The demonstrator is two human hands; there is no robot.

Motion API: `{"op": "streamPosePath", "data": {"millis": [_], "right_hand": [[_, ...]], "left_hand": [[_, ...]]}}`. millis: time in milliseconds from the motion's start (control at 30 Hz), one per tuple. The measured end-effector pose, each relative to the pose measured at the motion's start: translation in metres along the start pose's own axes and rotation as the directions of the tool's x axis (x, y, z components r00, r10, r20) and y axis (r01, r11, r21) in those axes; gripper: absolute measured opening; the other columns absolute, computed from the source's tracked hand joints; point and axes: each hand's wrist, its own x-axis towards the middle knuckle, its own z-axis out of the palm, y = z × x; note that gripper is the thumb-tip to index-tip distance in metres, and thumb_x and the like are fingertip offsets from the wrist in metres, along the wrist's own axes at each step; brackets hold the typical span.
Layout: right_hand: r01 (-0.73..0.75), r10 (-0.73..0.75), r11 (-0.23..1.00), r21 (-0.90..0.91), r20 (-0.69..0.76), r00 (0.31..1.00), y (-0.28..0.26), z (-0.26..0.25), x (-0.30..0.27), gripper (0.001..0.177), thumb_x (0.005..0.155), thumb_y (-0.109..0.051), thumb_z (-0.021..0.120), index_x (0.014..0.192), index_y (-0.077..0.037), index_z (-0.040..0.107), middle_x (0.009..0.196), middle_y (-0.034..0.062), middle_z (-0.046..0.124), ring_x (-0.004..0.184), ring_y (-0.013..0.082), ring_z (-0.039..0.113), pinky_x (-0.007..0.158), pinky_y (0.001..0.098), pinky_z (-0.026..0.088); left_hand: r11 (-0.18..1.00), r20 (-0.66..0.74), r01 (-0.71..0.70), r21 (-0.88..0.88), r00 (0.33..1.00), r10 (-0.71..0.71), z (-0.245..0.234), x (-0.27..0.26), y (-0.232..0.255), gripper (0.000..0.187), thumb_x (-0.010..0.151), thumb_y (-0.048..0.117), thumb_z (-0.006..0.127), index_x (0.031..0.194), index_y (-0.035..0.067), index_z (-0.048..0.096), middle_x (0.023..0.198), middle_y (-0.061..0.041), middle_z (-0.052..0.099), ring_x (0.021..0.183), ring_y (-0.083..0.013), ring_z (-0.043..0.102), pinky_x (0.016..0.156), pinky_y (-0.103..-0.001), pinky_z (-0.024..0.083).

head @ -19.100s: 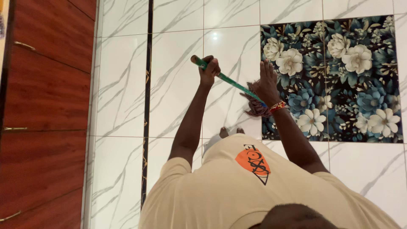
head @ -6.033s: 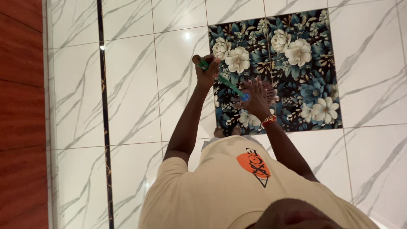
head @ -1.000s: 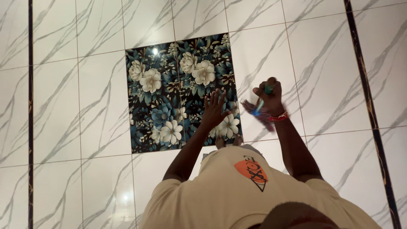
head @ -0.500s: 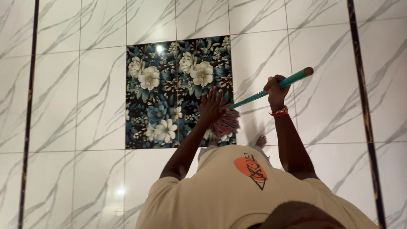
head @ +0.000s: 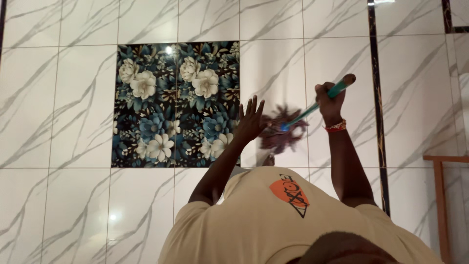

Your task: The person mops a tiled floor using a mop, moving the tool across the marble-patterned white tiles and a decorative floral section.

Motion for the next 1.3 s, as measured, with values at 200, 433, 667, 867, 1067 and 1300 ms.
{"op": "streamPosePath", "data": {"millis": [200,433,667,867,1067,1300], "right_hand": [[-0.078,0.113,0.977,0.196,-0.171,0.979,0.055,-0.068,0.003,0.037,0.094,0.001,0.083,0.078,-0.011,0.051,0.066,-0.0052,0.049,0.054,0.0065,0.046,0.049,0.0233,0.032],[-0.035,0.144,0.882,0.47,-0.199,0.969,0.041,-0.07,-0.015,0.011,0.095,-0.003,0.064,0.086,-0.008,0.059,0.076,0.0105,0.066,0.048,0.0155,0.053,0.04,0.0244,0.037],[-0.046,0.198,0.85,0.525,-0.238,0.951,0.066,-0.027,-0.046,0.035,0.098,0.004,0.062,0.074,-0.013,0.045,0.062,0.0042,0.05,0.046,0.0115,0.043,0.043,0.0257,0.033],[-0.075,0.283,0.796,0.601,-0.26,0.923,0.091,-0.011,-0.076,0.042,0.099,0.0,0.063,0.068,-0.015,0.04,0.056,-0.0002,0.042,0.045,0.0118,0.04,0.046,0.0295,0.038],[-0.02,0.206,0.806,0.592,-0.248,0.947,0.075,-0.052,-0.065,0.043,0.102,-0.002,0.062,0.067,-0.016,0.04,0.054,-0.0026,0.039,0.043,0.0103,0.036,0.043,0.0291,0.033],[-0.018,0.121,0.888,0.46,-0.196,0.973,0.03,-0.139,-0.026,0.04,0.101,0.001,0.061,0.069,-0.013,0.042,0.053,0.0012,0.041,0.042,0.0119,0.036,0.043,0.03,0.033]], "left_hand": [[0.999,-0.006,-0.02,-0.033,1.0,0.02,0.002,0.009,0.02,0.096,0.096,0.073,0.046,0.166,0.014,0.016,0.172,-0.022,0.005,0.16,-0.0398,0.01,0.124,-0.067,0.002],[0.999,0.036,-0.02,0.045,0.999,0.019,-0.003,-0.001,-0.004,0.098,0.096,0.074,0.041,0.166,0.01,0.017,0.172,-0.025,0.005,0.159,-0.0401,0.011,0.123,-0.068,0.002],[0.999,0.037,-0.02,0.045,0.999,0.018,0.012,-0.006,-0.023,0.103,0.092,0.08,0.036,0.166,0.011,0.017,0.172,-0.024,0.005,0.16,-0.0401,0.01,0.124,-0.067,0.002],[0.997,0.062,-0.007,0.074,0.998,0.002,0.018,-0.005,-0.02,0.102,0.092,0.082,0.034,0.166,0.012,0.017,0.172,-0.023,0.006,0.159,-0.0402,0.011,0.123,-0.067,0.002],[0.996,0.04,-0.004,0.084,0.999,0.001,0.023,0.001,0.007,0.099,0.095,0.079,0.035,0.166,0.013,0.017,0.173,-0.022,0.005,0.159,-0.0411,0.012,0.123,-0.068,0.004],[0.999,0.006,0.034,-0.006,0.999,-0.034,0.045,0.038,0.075,0.097,0.097,0.074,0.045,0.166,0.011,0.017,0.172,-0.024,0.004,0.158,-0.0452,0.008,0.122,-0.069,0.004]]}}
